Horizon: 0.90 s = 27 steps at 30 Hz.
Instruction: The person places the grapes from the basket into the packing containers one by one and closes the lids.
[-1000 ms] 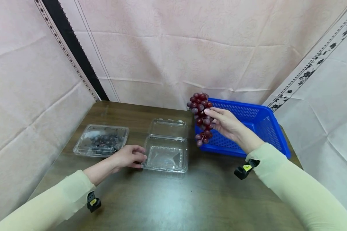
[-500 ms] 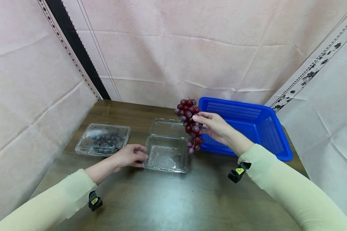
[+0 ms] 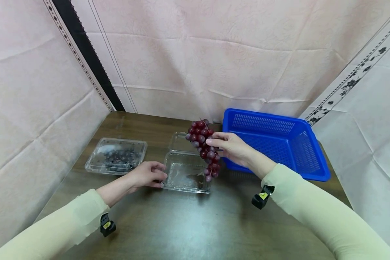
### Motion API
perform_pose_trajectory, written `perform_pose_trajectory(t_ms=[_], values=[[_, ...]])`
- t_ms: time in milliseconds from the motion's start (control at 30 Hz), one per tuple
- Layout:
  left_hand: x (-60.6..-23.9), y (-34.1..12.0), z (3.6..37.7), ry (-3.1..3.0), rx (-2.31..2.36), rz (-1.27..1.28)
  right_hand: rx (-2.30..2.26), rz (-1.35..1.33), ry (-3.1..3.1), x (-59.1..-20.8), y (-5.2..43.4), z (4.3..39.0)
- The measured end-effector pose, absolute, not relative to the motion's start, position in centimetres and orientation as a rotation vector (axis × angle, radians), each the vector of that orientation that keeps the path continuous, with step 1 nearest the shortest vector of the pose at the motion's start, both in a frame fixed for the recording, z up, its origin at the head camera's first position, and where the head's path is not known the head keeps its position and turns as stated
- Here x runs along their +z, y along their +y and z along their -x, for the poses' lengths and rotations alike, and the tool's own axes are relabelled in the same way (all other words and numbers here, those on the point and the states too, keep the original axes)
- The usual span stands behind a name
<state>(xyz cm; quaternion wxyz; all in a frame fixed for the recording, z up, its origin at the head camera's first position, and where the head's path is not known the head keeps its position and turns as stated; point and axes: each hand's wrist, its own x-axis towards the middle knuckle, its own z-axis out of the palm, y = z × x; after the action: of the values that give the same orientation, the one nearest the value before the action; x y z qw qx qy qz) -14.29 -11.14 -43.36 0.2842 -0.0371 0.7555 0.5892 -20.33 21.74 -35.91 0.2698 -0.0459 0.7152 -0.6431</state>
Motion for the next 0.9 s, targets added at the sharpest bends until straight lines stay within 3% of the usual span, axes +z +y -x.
perform_pose_trajectory(t_ms=[900], values=[[-43.3, -11.2, 14.1, 2.023, 1.607, 0.104, -1.410, 0.363, 2.100, -38.7, 18.9, 20.6]])
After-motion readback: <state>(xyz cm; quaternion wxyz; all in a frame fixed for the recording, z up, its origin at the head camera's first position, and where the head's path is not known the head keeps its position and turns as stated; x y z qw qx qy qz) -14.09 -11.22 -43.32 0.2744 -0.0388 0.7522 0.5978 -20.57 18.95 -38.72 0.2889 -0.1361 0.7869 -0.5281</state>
